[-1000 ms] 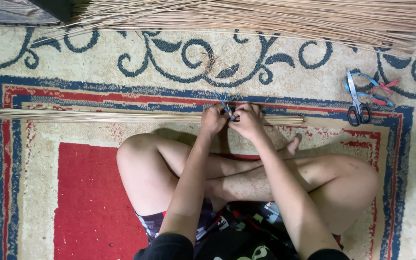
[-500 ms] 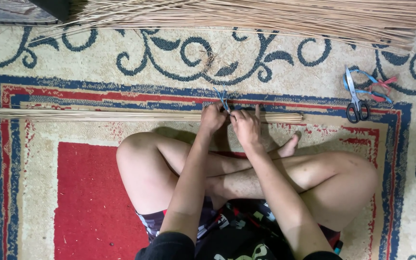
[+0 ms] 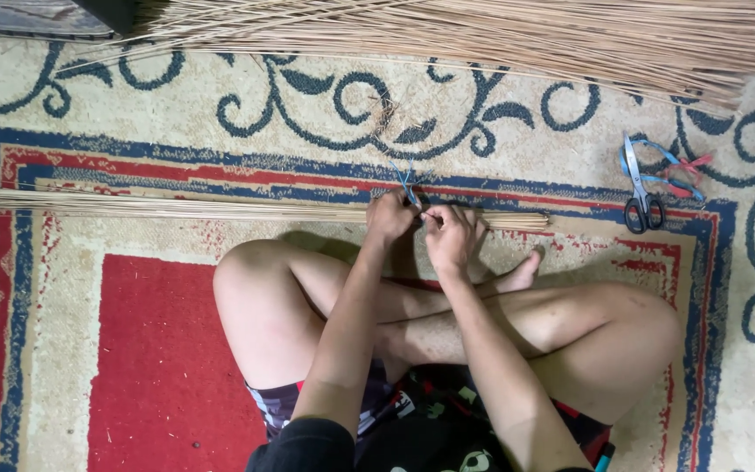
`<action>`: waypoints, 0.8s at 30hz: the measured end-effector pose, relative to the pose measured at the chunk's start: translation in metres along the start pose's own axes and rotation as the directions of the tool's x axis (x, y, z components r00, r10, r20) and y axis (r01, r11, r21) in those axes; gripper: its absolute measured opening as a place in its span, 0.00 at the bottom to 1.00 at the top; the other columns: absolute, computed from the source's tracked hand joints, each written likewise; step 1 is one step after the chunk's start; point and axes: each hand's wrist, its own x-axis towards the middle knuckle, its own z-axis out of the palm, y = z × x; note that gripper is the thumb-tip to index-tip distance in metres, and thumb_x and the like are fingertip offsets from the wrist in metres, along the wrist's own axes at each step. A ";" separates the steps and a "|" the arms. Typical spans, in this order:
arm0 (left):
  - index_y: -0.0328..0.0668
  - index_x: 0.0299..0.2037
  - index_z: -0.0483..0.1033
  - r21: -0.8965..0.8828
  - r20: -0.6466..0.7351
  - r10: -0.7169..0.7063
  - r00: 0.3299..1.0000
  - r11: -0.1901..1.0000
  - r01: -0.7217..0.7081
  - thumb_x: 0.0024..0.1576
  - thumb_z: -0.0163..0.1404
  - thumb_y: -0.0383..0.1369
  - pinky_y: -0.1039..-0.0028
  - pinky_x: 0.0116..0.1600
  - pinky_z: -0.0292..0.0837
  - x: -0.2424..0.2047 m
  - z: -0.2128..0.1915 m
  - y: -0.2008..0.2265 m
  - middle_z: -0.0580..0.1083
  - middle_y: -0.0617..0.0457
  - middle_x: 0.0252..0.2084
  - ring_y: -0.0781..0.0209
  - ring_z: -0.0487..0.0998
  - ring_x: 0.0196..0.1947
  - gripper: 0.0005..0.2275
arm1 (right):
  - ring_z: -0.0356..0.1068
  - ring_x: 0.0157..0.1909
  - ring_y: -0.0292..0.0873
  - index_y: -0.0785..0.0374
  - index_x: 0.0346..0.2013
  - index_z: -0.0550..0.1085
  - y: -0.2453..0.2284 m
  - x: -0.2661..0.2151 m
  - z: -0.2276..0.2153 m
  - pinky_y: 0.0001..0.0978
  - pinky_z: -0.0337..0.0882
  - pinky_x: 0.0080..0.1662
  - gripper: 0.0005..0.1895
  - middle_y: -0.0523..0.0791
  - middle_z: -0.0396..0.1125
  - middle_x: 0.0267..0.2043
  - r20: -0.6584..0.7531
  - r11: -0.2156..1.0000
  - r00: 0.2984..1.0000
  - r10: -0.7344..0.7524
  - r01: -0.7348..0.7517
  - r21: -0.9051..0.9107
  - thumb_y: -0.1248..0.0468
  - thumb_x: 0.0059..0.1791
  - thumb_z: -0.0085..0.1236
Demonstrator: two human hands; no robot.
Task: The person is bundling a group of thin wooden sticks together by wrapping a blue plastic string around them multiple times and tying a knot.
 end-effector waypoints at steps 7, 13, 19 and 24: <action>0.58 0.45 0.80 0.039 0.004 -0.029 1.000 0.999 0.029 0.58 0.50 0.44 0.58 0.72 0.60 0.001 0.000 -0.002 0.82 0.52 0.47 0.50 0.78 0.59 0.11 | 0.68 0.40 0.39 0.39 0.28 0.76 0.005 -0.015 0.010 0.37 0.61 0.54 0.09 0.29 0.69 0.29 -0.006 0.991 0.991 0.130 -0.130 -0.042 0.51 0.42 0.72; 0.52 0.45 0.80 0.055 -0.027 -0.063 0.998 0.996 0.064 0.60 0.45 0.42 0.56 0.69 0.66 -0.015 -0.013 0.015 0.81 0.47 0.47 0.47 0.78 0.58 0.12 | 0.68 0.43 0.42 0.42 0.29 0.76 0.004 -0.018 0.005 0.43 0.61 0.56 0.08 0.33 0.68 0.29 0.081 0.985 0.984 0.160 -0.154 -0.072 0.52 0.43 0.70; 0.47 0.34 0.78 0.123 -0.183 0.076 0.980 0.991 -0.054 0.55 0.51 0.35 0.55 0.62 0.71 0.013 0.017 -0.010 0.78 0.48 0.41 0.43 0.76 0.55 0.04 | 0.66 0.47 0.42 0.43 0.31 0.75 0.007 -0.021 0.010 0.45 0.60 0.59 0.07 0.33 0.67 0.32 0.227 0.968 0.943 0.243 -0.222 -0.113 0.50 0.47 0.65; 0.43 0.31 0.75 0.072 -0.285 0.126 0.950 0.991 -0.110 0.54 0.51 0.29 0.54 0.60 0.72 0.021 0.028 -0.015 0.75 0.45 0.38 0.39 0.74 0.51 0.02 | 0.64 0.49 0.40 0.42 0.31 0.74 0.012 -0.015 0.010 0.43 0.58 0.60 0.07 0.32 0.66 0.33 0.317 0.969 0.915 0.247 -0.231 -0.088 0.50 0.48 0.64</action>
